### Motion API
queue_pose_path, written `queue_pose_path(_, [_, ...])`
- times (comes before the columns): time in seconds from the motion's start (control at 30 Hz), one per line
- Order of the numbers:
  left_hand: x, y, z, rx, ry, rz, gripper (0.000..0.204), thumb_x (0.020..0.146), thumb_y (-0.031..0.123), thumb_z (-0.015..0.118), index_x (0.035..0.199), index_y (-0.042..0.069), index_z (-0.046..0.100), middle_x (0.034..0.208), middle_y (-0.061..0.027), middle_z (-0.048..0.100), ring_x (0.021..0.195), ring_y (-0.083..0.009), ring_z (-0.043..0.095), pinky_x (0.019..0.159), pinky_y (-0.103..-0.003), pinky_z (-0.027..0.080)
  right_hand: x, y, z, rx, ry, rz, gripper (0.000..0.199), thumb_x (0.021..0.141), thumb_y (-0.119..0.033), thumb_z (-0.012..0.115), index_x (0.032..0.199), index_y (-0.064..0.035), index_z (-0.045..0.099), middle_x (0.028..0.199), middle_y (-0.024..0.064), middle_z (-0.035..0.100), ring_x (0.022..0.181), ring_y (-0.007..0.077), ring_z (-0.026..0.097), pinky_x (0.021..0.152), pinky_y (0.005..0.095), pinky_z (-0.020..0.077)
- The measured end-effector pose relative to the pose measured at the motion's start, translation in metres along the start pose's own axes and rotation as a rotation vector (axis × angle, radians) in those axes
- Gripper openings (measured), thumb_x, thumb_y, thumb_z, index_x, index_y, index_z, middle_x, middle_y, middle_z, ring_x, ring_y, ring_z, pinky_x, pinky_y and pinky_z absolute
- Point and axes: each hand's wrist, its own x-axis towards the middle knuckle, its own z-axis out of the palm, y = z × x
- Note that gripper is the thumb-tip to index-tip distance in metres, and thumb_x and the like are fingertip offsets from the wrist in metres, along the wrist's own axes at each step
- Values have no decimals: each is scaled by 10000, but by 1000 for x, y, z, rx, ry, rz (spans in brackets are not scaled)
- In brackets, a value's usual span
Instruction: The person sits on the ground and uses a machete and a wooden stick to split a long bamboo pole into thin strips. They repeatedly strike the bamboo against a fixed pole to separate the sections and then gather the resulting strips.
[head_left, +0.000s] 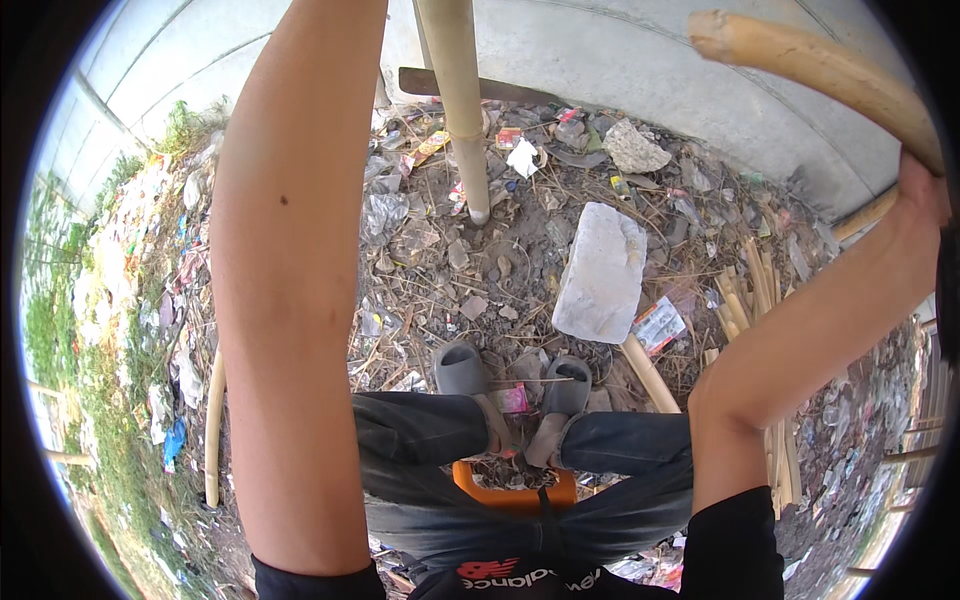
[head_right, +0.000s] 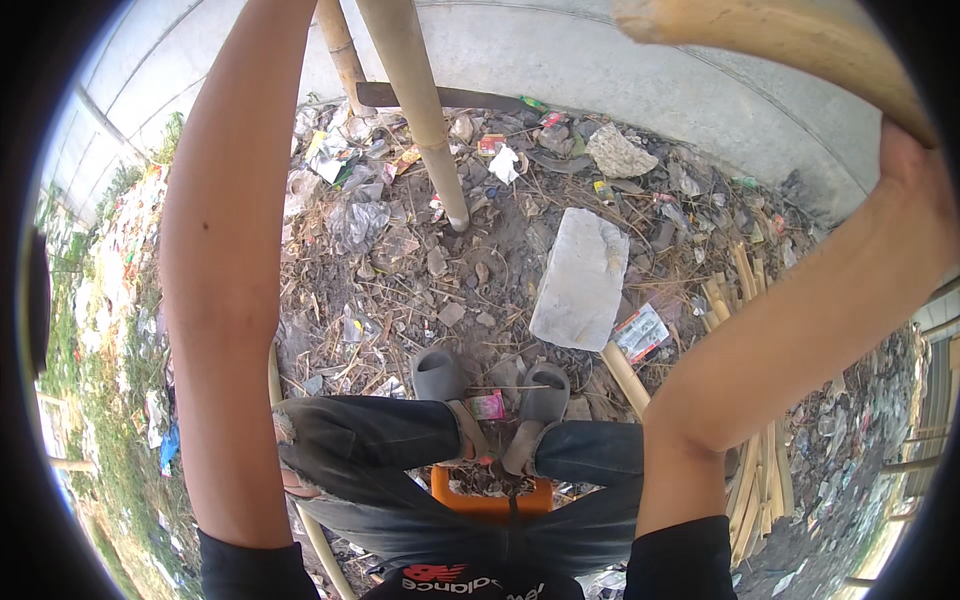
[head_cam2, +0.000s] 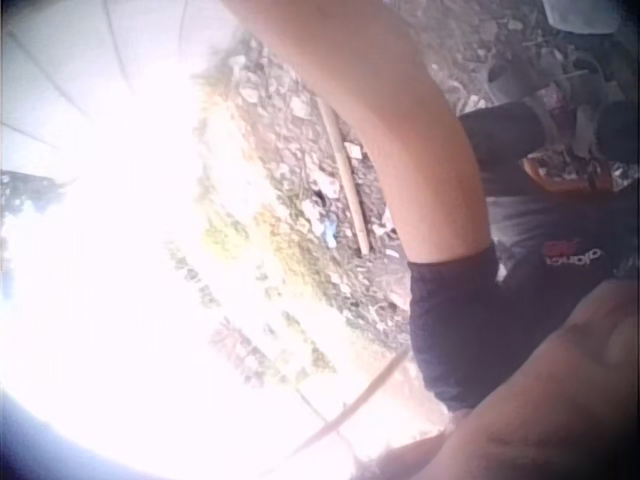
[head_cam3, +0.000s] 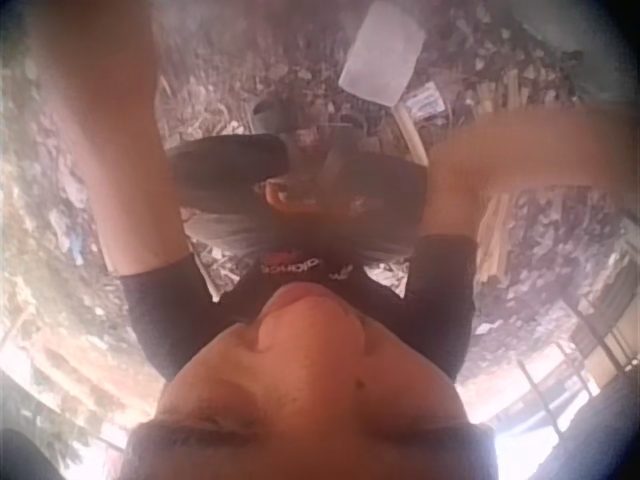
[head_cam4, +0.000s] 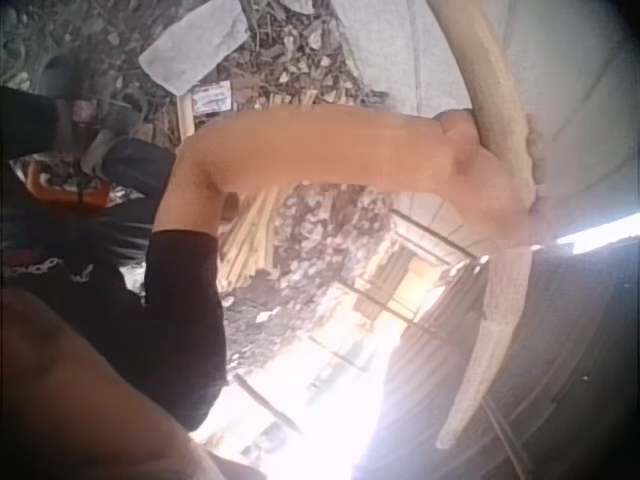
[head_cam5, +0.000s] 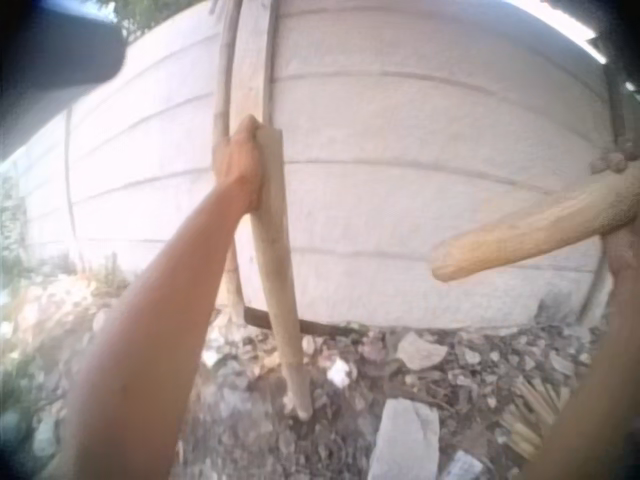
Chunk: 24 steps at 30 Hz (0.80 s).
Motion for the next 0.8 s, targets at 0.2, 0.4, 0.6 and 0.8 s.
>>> queue_pose_path(0.2, [-4,-1,-3,-31,-57,-232,680,916,506,600,1283,-65,635,1214,-264,662,1186,-351,600,1004,-442,476,-320,145,-40,-300,-891,1136,219,895,-157,624,1005,18,550,798,94,571,663,212,595,619,391,522])
queue_pose_path(0.4, [52,1,-92,150,-69,-216,328,991,188,378,966,-5,643,1067,-178,717,940,-325,698,816,-448,583,-239,98,-58,-4,-700,1184,167,805,-42,684,902,25,565,678,66,577,479,182,586,443,373,495])
queue_pose_path(0.6, [-55,46,-42,239,368,-66,426,886,273,698,1138,-59,609,1121,-208,681,1021,-276,669,868,-406,556,-195,78,-106,215,-521,897,176,803,-12,665,936,29,557,694,79,569,506,201,602,468,360,510])
queue_pose_path(0.8, [-4,15,-72,-482,-615,-192,522,872,284,709,1244,-53,569,1160,-196,693,1065,-277,698,862,-362,587,-245,112,-152,293,-466,832,134,787,57,618,891,15,542,703,84,573,511,206,611,471,348,511])
